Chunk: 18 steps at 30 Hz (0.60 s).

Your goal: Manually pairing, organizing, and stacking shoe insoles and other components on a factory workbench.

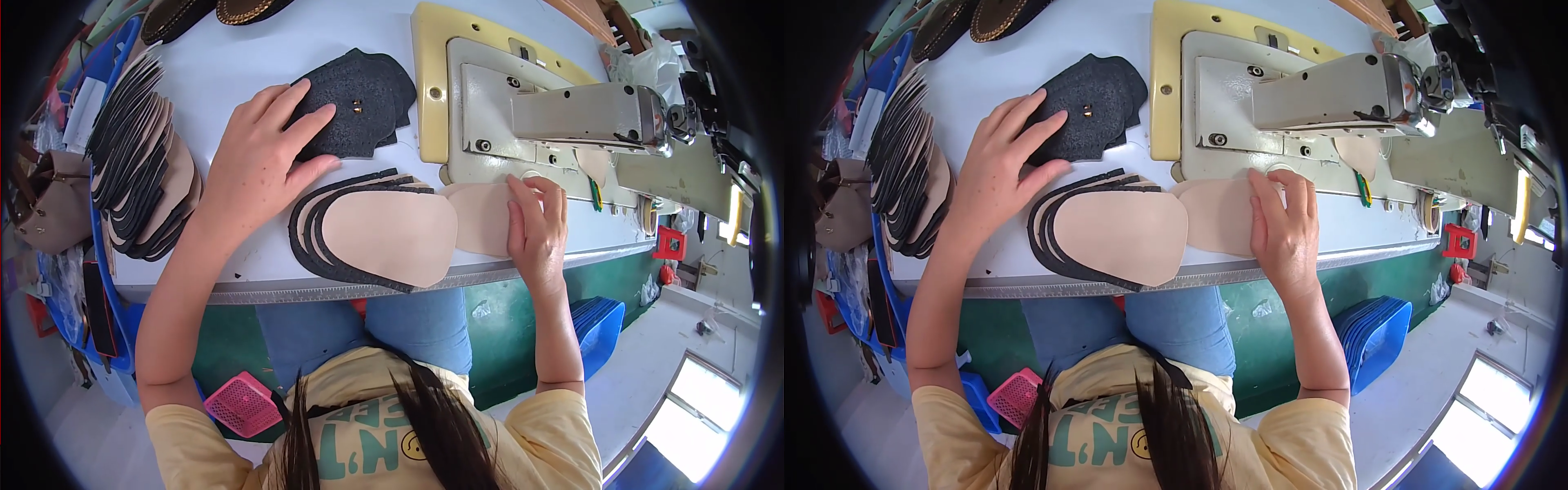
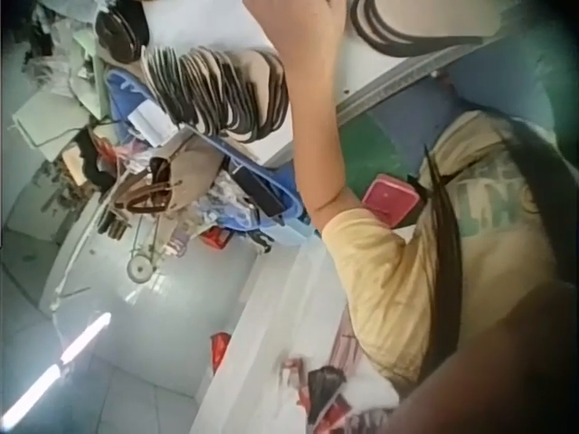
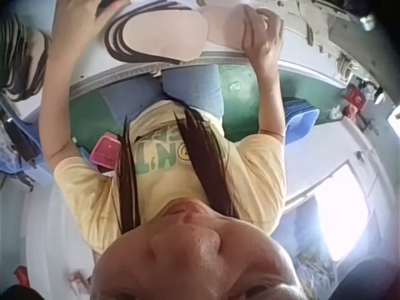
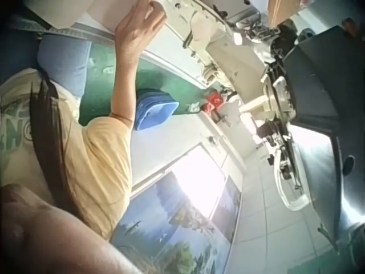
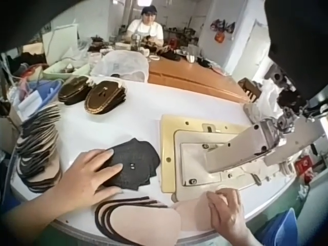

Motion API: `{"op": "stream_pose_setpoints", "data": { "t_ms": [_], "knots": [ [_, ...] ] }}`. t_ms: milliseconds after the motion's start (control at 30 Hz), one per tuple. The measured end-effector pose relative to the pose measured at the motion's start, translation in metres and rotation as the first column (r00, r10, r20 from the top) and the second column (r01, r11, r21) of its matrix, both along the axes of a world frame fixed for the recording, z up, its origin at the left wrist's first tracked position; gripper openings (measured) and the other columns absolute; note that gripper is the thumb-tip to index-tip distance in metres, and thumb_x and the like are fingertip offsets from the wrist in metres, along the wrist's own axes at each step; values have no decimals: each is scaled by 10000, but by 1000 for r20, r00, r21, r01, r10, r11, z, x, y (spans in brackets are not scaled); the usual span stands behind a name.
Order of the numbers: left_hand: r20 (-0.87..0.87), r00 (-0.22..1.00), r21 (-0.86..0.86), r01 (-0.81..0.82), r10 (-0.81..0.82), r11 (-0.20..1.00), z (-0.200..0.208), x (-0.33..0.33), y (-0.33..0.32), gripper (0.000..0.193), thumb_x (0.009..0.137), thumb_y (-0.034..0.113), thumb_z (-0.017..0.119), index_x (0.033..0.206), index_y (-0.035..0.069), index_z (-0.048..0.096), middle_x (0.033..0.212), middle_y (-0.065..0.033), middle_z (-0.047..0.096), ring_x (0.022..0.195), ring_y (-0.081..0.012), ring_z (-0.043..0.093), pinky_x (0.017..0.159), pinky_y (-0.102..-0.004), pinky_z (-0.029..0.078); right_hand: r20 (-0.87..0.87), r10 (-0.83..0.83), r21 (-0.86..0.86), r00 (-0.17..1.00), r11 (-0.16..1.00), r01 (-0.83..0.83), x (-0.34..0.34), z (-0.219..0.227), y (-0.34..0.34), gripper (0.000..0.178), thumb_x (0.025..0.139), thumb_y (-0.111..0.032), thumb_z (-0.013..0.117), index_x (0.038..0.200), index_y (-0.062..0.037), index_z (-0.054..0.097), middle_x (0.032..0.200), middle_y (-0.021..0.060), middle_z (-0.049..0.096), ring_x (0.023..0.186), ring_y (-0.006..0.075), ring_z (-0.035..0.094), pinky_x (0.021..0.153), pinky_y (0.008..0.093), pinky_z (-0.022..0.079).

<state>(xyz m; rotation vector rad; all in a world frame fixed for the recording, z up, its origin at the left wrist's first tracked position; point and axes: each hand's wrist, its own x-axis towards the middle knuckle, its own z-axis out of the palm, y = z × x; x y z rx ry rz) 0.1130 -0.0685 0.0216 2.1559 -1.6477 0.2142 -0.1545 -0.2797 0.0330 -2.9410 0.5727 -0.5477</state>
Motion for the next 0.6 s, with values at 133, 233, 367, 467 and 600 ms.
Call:
{"op": "stream_pose_setpoints", "data": {
  "t_ms": [133,233,367,467,600],
  "knots": [
    [-71,997,-83,-26,20,996,-3,-6,-5,487,738,232,759,1173,72,611,1297,-172,515,1234,-333,457,1001,-438,384,17,37,-72,999,997,-36,1,-1,0,294,825,33,616,1111,-27,649,1049,147,572,952,309,578,797,385,508],
    [-133,990,-111,-58,43,992,-5,-6,-9,498,742,246,753,1185,77,599,1330,-178,492,1255,-343,436,1017,-439,368,28,56,-66,998,996,-54,1,-2,0,241,813,32,630,1050,-12,646,1034,144,574,968,318,577,796,388,509],
    [-62,997,-81,-60,55,995,-8,-5,-6,459,751,224,745,1164,72,614,1344,-197,487,1263,-352,432,1032,-447,361,60,93,-67,994,994,-89,-3,0,-4,170,746,46,655,893,-19,602,1009,131,577,929,320,558,814,409,471],
    [-3,998,-134,-67,68,989,-13,-5,-5,367,785,169,710,1128,59,639,1268,-204,554,1214,-360,488,1018,-445,387,44,94,-133,995,987,-87,0,5,3,183,705,56,657,840,-32,569,986,121,579,899,315,544,825,420,443],
    [199,978,-99,-41,60,994,-8,-6,-7,300,811,113,653,1098,27,652,1161,-206,618,1130,-369,557,979,-434,434,26,112,-261,993,960,-102,0,6,11,194,682,70,642,819,-26,543,966,117,573,866,310,546,793,413,451]
  ]
}}
